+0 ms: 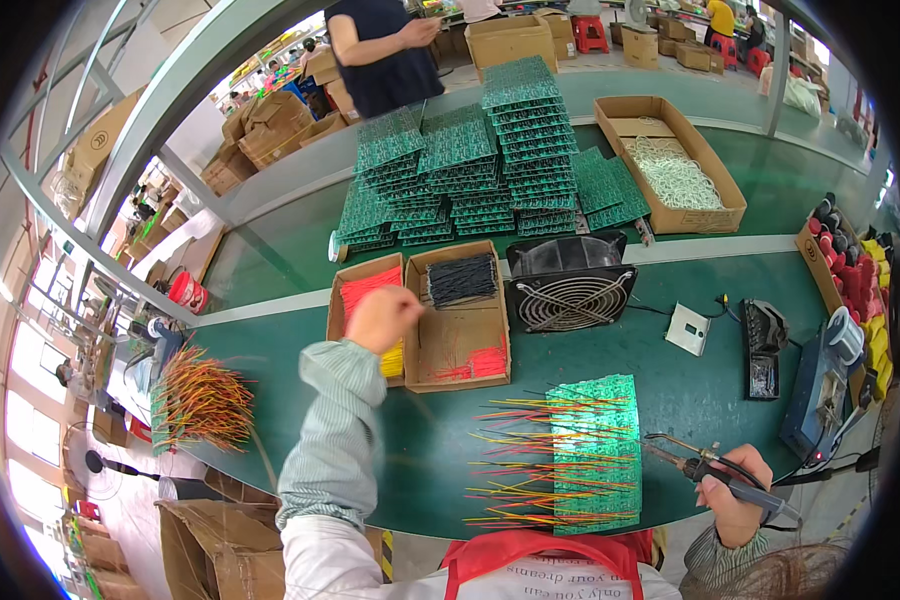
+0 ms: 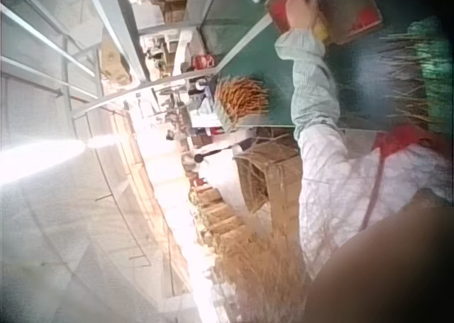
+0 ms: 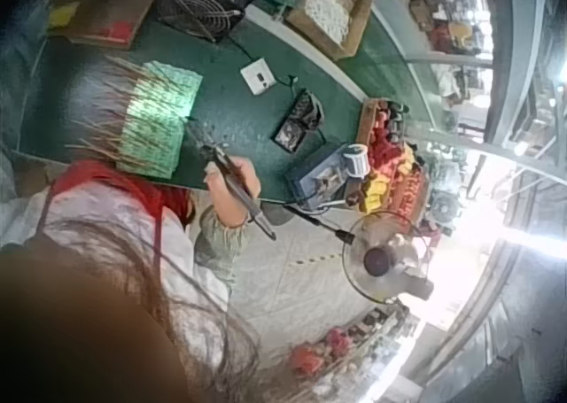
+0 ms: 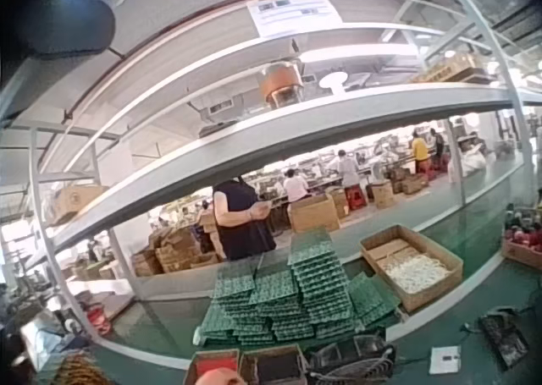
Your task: The person solders multiple thin wires onto a circuit board using a soldering iron and solder wire.
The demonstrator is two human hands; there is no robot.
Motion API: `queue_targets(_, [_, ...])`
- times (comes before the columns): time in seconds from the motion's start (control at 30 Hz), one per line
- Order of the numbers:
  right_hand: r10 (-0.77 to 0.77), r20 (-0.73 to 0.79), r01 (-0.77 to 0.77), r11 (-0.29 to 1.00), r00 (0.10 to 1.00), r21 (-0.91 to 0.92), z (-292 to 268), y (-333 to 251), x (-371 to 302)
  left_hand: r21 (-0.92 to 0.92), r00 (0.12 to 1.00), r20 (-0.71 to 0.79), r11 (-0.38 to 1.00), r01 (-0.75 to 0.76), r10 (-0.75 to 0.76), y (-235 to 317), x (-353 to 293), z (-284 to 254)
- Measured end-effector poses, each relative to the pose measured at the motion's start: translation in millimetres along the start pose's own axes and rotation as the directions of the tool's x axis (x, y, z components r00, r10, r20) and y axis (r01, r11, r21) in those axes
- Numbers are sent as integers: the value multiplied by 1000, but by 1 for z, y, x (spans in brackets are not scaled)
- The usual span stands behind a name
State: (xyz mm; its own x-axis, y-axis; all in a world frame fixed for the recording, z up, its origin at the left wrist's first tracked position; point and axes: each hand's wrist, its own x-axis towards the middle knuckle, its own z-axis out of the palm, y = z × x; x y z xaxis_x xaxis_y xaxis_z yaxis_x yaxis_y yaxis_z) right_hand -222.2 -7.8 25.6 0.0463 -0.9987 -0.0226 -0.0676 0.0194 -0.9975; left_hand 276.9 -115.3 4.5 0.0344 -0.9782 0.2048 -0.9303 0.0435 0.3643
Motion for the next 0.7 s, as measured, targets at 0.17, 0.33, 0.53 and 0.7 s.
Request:
queue_targets(0.17, [40,-45,-41,999,998,-21,3,-11,3,81,876,-318,910,407,-363,-110,4,-56])
queue_targets(0.33, [60,-180,-71,996,982,-54,10,-18,6,39,788,-215,801,598,-577,-169,32,-61])
queue_targets(0.53, [62,-299,-102,987,952,-122,13,-22,14,202,805,-133,779,593,-579,-217,89,-35])
queue_targets(0.7, [18,-391,-80,986,920,-144,18,-30,17,304,822,-132,767,566,-554,-238,116,-4])
